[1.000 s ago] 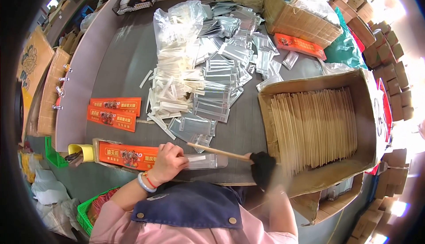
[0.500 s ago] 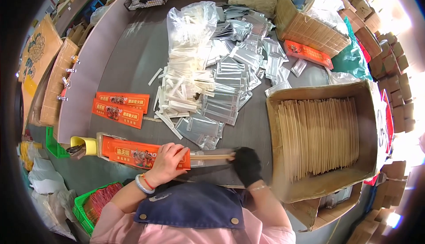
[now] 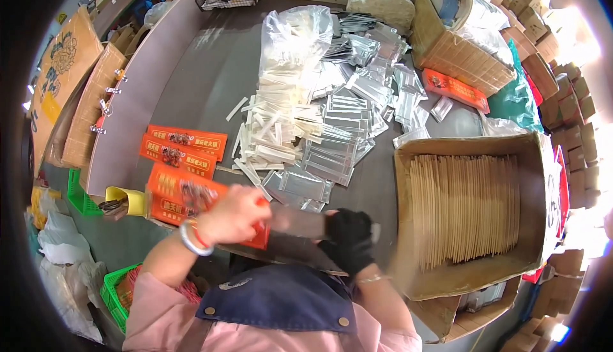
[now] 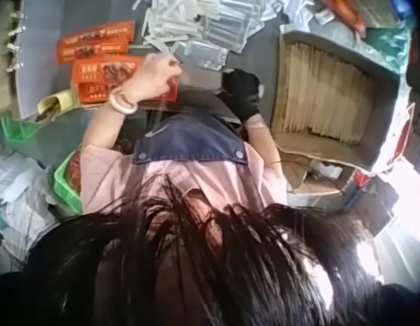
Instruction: Placing wooden chopsticks into individual plastic sleeves and then into boxes for shipment.
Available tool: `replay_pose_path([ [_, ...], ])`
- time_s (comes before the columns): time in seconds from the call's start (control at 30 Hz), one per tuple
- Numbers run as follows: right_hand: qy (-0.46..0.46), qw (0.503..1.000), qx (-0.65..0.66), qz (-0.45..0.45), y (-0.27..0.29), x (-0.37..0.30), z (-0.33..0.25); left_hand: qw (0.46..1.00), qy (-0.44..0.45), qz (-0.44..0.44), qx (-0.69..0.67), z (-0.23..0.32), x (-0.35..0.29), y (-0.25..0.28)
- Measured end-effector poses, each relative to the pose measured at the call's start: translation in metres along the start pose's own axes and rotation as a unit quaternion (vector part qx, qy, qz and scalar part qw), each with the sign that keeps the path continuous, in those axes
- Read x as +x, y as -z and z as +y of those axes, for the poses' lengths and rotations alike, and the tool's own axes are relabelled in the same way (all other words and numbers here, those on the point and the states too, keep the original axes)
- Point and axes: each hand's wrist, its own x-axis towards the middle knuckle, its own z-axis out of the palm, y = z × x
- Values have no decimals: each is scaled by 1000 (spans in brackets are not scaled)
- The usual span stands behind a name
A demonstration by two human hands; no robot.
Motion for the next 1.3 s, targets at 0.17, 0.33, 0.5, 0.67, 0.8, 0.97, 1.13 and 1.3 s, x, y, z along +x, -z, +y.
replay_pose_path([
  [0.17, -80, 994, -29, 68, 18, -15, 1, 969, 195, 140, 62, -23, -38, -7],
  [0.33, -63, 997, -42, 18, 18, -15, -18, 935, 325, 142, -19, 16, -54, -87],
  [0.5, -43, 997, -29, -57, 17, -11, -17, 925, 335, 154, -90, 9, -51, -82],
  [0.67, 31, 999, 18, -31, -53, 17, -41, 935, 321, 125, -88, 12, -48, -76],
  [0.8, 93, 993, 59, 36, -33, 31, -39, 949, 268, 83, -144, -31, -37, -64],
  [0.97, -202, 955, -23, 215, -1, -51, 75, 970, 180, 137, 89, -82, -5, -55],
  [1.13, -460, 850, -208, 151, 21, -100, 110, 990, 100, 67, 73, -81, 7, -52],
  [1.3, -503, 827, -229, 97, 4, -96, 122, 987, 70, 92, -114, -44, 65, -71],
])
